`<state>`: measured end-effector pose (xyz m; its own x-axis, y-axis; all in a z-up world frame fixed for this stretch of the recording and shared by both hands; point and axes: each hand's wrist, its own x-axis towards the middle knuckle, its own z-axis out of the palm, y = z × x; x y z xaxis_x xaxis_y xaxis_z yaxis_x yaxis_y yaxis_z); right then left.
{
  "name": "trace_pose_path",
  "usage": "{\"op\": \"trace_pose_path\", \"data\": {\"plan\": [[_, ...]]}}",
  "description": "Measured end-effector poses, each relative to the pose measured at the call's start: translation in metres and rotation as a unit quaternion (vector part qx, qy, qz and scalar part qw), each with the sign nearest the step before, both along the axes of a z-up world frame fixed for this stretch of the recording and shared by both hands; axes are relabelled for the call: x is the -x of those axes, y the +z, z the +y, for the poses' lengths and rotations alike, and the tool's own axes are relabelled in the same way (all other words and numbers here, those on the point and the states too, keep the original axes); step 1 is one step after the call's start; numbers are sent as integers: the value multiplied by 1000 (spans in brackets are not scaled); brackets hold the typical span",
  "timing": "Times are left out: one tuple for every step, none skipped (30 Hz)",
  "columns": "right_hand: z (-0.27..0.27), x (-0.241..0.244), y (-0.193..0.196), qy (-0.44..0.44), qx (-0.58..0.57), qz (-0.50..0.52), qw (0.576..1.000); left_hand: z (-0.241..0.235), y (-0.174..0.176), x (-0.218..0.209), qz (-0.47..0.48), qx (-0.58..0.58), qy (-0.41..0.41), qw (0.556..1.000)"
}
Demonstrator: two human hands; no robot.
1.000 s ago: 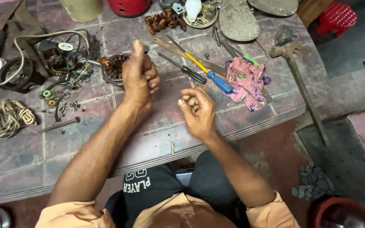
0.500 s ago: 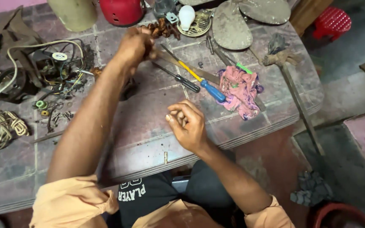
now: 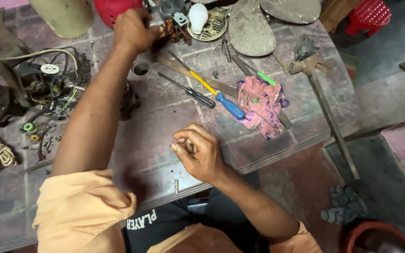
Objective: The recorder is disassembling a small electric motor or fan stator at a workbench.
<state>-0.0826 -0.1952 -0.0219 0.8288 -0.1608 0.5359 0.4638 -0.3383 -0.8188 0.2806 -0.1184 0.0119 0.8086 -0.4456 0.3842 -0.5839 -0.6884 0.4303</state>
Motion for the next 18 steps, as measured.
{"op": "trace_pose_path", "data": {"plan": [[0, 0, 0, 1, 2, 1, 1000, -4, 2, -1, 1, 2, 1, 1000], [0, 0, 1, 6, 1, -3, 1000, -8, 4, -2, 7, -7, 28, 1000], [1, 0, 1, 11, 0, -7, 1000, -11, 6, -3, 13, -16, 56, 998], [1, 0, 2, 12, 2, -7, 1000, -13, 1, -10, 14, -14, 58, 998], [1, 0, 3, 14, 4, -5, 1000, -16, -4, -16, 23, -40, 57, 997], [1, 0, 4, 15, 6, -3, 1000, -18, -8, -23, 31, -65, 57, 996], [1, -1, 4, 16, 7, -3, 1000, -20, -11, -26, 32, -64, 58, 996], [1, -2, 4, 17, 11, -1, 1000, -22, -13, -28, 51, -125, 38, 990], [2, -1, 4, 18, 14, 2, 1000, -23, -16, -30, 70, -186, 17, 980], [2, -2, 3, 18, 14, 3, 1000, -21, -10, -22, 71, -186, 18, 980], [1, -2, 2, 17, 17, 0, 1000, -20, -2, -14, 84, -216, 8, 973], [1, -2, 2, 16, 20, -2, 1000, -18, 6, -6, 97, -247, -2, 964], [1, -2, 2, 16, 22, -2, 1000, -15, 1, -7, 96, -245, -2, 965], [1, -2, 2, 16, 20, 5, 1000, -11, -3, -7, 30, -200, -23, 979], [2, -2, 1, 19, 16, 12, 1000, -4, -7, -8, -37, -154, -40, 987], [1, -2, 3, 22, 16, 12, 1000, -1, 0, 7, -37, -154, -37, 987], [0, -1, 5, 17, 18, 11, 1000, 1, 8, 22, -23, -57, -68, 996], [-1, -1, 7, 11, 20, 11, 1000, 4, 15, 37, -10, 40, -98, 994]]}}
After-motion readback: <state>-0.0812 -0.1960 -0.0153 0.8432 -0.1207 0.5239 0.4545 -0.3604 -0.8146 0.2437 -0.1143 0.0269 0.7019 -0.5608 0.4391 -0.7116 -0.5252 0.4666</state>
